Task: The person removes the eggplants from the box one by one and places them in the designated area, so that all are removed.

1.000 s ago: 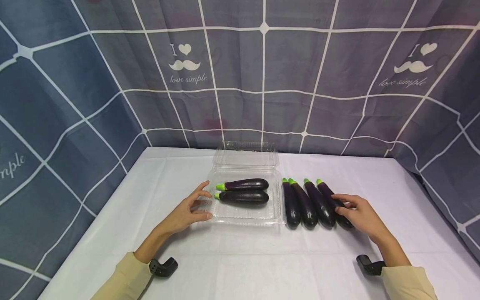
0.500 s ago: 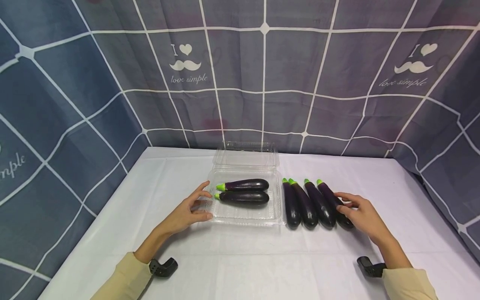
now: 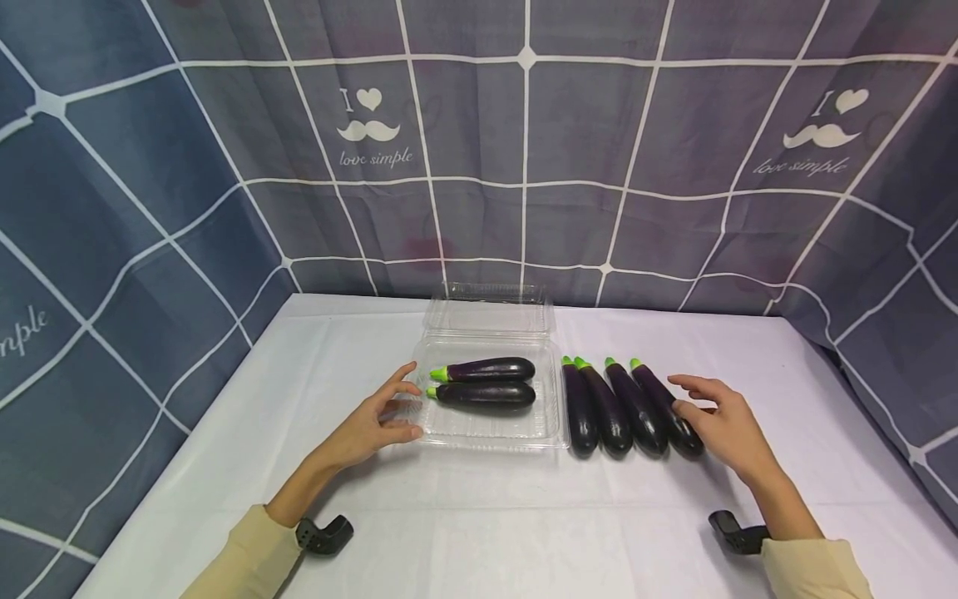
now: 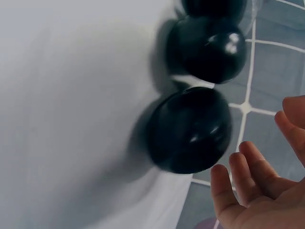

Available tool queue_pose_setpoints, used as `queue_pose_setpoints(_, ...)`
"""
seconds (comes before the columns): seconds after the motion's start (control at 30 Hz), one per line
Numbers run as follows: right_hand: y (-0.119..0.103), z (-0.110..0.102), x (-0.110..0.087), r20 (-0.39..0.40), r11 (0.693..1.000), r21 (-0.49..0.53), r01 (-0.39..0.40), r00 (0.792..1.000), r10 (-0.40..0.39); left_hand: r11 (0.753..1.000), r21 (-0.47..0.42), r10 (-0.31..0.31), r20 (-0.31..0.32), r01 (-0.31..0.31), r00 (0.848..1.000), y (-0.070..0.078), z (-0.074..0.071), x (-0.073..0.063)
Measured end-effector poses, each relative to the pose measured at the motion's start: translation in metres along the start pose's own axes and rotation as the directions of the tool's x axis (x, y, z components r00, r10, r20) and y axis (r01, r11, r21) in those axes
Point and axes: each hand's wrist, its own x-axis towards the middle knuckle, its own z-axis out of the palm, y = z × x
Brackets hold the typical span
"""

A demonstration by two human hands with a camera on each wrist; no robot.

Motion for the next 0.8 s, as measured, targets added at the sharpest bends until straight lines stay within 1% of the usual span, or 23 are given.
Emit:
queue_pose_setpoints(0.1, -0.008, 0.0, 0.001, -0.016, 1.0, 0.0, 0.013, 1.0, -0.013, 1.0, -0.004, 0.005, 0.003, -0.005, 1.0, 0.0, 0.0, 0.0)
queue_pose_setpoints(0.3, -0.025, 0.004, 0.0, -0.016, 0.999, 0.012, 0.038, 0.999, -0.037, 1.0, -0.019, 0.016, 0.012, -0.016, 1.0, -0.001, 0.0, 0.0)
queue_pose_setpoints(0.43, -0.035, 0.01, -0.002, -0.018, 0.997, 0.038, 0.072, 0.997, -0.071, 1.0, -0.021, 0.018, 0.015, -0.018, 1.0, -0.002, 0.0, 0.001)
queue_pose_setpoints(0.6, -0.048, 0.021, -0.001, -0.013, 0.991, 0.068, 0.119, 0.993, -0.118, 1.0, -0.021, 0.019, 0.016, -0.019, 1.0, -0.001, 0.001, 0.0)
queue_pose_setpoints(0.7, -0.057, 0.028, 0.001, 0.009, 0.986, 0.088, 0.141, 0.99, -0.142, 1.0, -0.018, 0.016, 0.01, -0.016, 1.0, 0.0, 0.0, -0.001)
queue_pose_setpoints(0.8, -0.066, 0.033, 0.001, 0.056, 0.982, 0.125, 0.14, 0.987, -0.148, 1.0, -0.015, 0.009, 0.008, -0.009, 1.0, 0.0, 0.0, 0.0)
